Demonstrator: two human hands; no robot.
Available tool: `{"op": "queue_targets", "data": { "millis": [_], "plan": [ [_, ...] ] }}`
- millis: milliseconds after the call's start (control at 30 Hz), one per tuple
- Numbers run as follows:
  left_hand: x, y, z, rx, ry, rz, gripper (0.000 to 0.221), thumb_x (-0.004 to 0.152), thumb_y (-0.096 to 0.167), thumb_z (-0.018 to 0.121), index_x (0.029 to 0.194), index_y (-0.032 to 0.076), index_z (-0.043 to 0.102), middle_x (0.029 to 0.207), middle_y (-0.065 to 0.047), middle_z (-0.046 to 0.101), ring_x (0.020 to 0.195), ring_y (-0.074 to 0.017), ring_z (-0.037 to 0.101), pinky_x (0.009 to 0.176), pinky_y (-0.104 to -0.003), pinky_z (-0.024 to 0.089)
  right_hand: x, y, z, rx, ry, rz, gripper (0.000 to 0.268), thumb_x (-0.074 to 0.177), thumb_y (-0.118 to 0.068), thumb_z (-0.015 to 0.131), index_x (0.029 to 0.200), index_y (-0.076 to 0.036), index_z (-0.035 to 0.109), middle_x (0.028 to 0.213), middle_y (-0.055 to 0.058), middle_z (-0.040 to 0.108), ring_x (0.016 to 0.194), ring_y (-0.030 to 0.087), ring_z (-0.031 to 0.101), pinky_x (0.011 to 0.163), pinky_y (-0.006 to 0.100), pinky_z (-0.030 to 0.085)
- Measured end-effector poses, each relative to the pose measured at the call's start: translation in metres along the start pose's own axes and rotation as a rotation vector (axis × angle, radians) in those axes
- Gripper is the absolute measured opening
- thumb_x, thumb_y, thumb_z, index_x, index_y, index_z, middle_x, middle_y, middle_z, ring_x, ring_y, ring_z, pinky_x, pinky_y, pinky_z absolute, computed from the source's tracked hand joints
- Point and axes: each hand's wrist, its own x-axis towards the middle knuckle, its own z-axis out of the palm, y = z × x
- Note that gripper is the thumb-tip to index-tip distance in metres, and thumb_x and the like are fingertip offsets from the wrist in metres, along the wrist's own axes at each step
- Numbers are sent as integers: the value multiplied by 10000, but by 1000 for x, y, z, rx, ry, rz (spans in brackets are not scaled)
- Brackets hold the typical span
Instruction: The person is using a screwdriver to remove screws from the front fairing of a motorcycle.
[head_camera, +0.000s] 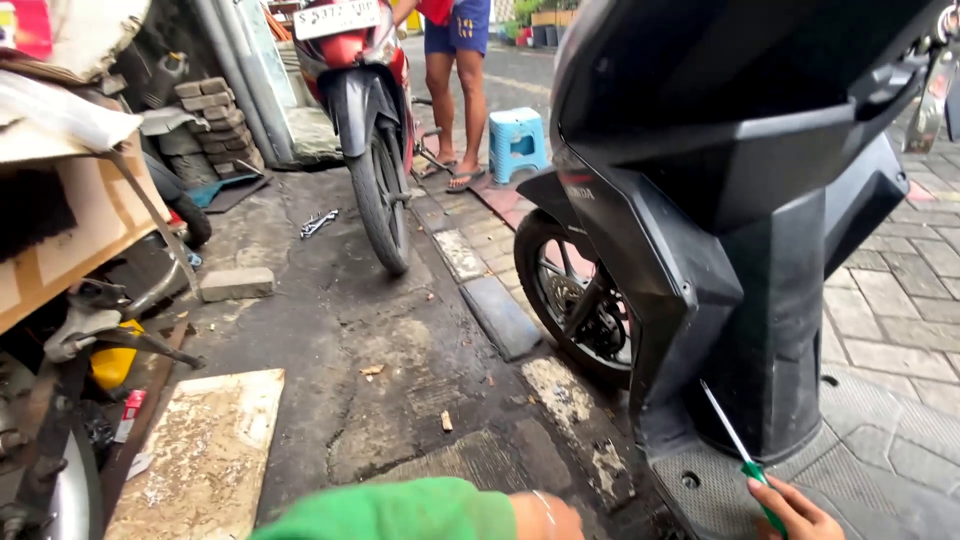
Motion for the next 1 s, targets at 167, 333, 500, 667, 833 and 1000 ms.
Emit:
{"op": "queue_targets", "data": {
  "millis": [167, 333, 500, 667, 833, 1000],
  "plan": [
    [-72, -156, -6, 88, -188, -183, 315, 1021, 70, 453, 1066, -66, 734, 1004, -241, 742, 868, -443, 726, 643, -561, 619, -1, -119, 37, 237, 312, 557, 224, 891, -30, 815, 1113, 0, 811, 713, 145, 547, 560, 217, 412, 547, 312, 330],
    [-99, -193, 31, 106, -409, -416, 385, 986, 145, 614, 1361, 57, 631, 1337, -195, 624, 1142, -437, 653, 766, -582, 594, 2, -104, 42, 224, 310, 566, 219, 870, -32, 835, 1088, -34, 819, 711, 142, 608, 515, 195, 420, 516, 297, 355],
    [-92, -164, 33, -114, -664, -358, 519, 803, 289, 745, 1298, 176, 634, 1406, -105, 578, 1186, -369, 615, 837, -579, 550, 5, -91, 37, 265, 345, 634, 214, 891, -39, 835, 1096, 17, 807, 791, 182, 667, 551, 253, 457, 538, 348, 403],
    [-80, -122, -13, -8, -216, -165, 279, 949, 132, 504, 1035, 34, 751, 1020, -226, 748, 932, -457, 723, 770, -566, 596, 15, -15, 41, 97, 333, 378, 169, 920, -66, 799, 1038, 46, 846, 862, 210, 798, 796, 208, 643, 783, 292, 456],
    [-75, -44, -177, -523, 154, -94, 241, 980, 117, 377, 1126, 68, 563, 1147, -193, 685, 1013, -380, 634, 828, -501, 491, 4, -100, 41, 164, 272, 574, 186, 993, -124, 719, 1102, 0, 805, 958, 190, 779, 702, 266, 587, 647, 357, 443],
    [-29, 6, -232, -569, 223, 229, 221, 978, 185, 438, 1133, 110, 575, 1053, -139, 702, 1001, -354, 646, 874, -468, 475, 24, -121, 46, 264, 238, 678, 193, 920, -152, 792, 1066, -25, 784, 898, 152, 683, 526, 309, 485, 498, 371, 362]
  ]
}}
